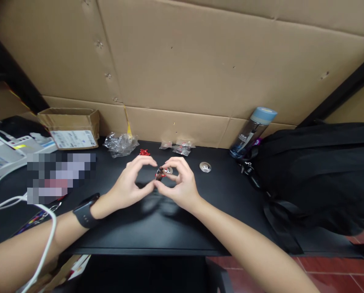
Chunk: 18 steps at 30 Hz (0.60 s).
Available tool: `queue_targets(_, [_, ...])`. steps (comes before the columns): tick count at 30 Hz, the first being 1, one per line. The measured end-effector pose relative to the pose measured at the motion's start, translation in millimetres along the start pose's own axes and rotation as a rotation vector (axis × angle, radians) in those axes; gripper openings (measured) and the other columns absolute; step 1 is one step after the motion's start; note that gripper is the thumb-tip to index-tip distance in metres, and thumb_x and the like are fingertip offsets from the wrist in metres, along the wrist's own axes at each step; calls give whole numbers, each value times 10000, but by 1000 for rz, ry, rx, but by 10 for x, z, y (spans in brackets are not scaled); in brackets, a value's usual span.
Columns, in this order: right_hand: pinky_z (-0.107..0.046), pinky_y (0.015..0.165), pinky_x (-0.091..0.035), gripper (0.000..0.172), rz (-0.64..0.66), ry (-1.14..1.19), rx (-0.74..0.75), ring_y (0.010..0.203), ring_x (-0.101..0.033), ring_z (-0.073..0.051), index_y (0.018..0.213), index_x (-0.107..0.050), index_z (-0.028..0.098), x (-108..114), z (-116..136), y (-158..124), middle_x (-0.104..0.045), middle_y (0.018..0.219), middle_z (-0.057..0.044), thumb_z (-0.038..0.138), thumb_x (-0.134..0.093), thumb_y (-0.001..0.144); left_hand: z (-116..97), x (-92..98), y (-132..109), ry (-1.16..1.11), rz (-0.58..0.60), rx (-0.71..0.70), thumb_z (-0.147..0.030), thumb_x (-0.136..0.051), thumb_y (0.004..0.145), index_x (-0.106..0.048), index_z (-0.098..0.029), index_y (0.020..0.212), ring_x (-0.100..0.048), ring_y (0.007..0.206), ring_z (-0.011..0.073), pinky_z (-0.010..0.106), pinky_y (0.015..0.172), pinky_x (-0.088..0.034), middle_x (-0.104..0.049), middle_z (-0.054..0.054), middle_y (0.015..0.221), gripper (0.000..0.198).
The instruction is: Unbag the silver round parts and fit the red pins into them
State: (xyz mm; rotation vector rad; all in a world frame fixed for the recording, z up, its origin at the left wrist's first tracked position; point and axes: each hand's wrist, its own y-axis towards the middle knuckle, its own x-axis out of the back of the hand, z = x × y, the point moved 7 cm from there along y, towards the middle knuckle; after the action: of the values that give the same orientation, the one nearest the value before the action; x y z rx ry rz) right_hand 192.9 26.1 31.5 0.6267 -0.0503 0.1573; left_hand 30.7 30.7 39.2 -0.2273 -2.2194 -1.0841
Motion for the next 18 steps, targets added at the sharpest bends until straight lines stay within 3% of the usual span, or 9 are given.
queue_targets(3, [-401,879,-669,368,7,-7,-23,1102,-609,-223,1090,-676,274,19,-32,2,-490,1192,-68,158,-832,778,-8,-25,2,-15,69,-34,-305,-807,791,-484,-240,1385,-532,1344,294,431,1071,-369,-600,109,1405,679])
queue_targets(9, [-386,866,-669,375,23,47,-40,1106,-613,-224,1085,-652,280,0,-71,-14,-466,1187,-63,194,-848,778,-7,-28,-15,100,31,-93,-341,-762,895,-638,-264,1239,-580,1323,301,449,1056,-342,-713,71,1287,374])
queue_targets(14, [-419,987,-604,284,112,16,-63,1083,-653,-214,1125,-648,265,14,-84,26,-589,1148,-61,252,-780,874,6,40,-2,46,-32,-107,-360,-803,866,-646,-242,1234,-621,1277,300,460,1062,-422,-726,85,1241,417])
queue_targets(18, [-366,872,-598,182,161,-116,-86,924,-692,-191,1087,-685,232,56,-115,63,-708,1055,-58,270,-737,916,11,71,13,-114,-59,-109,-293,-800,865,-656,-230,1221,-649,1192,249,412,1031,-536,-684,98,1245,389])
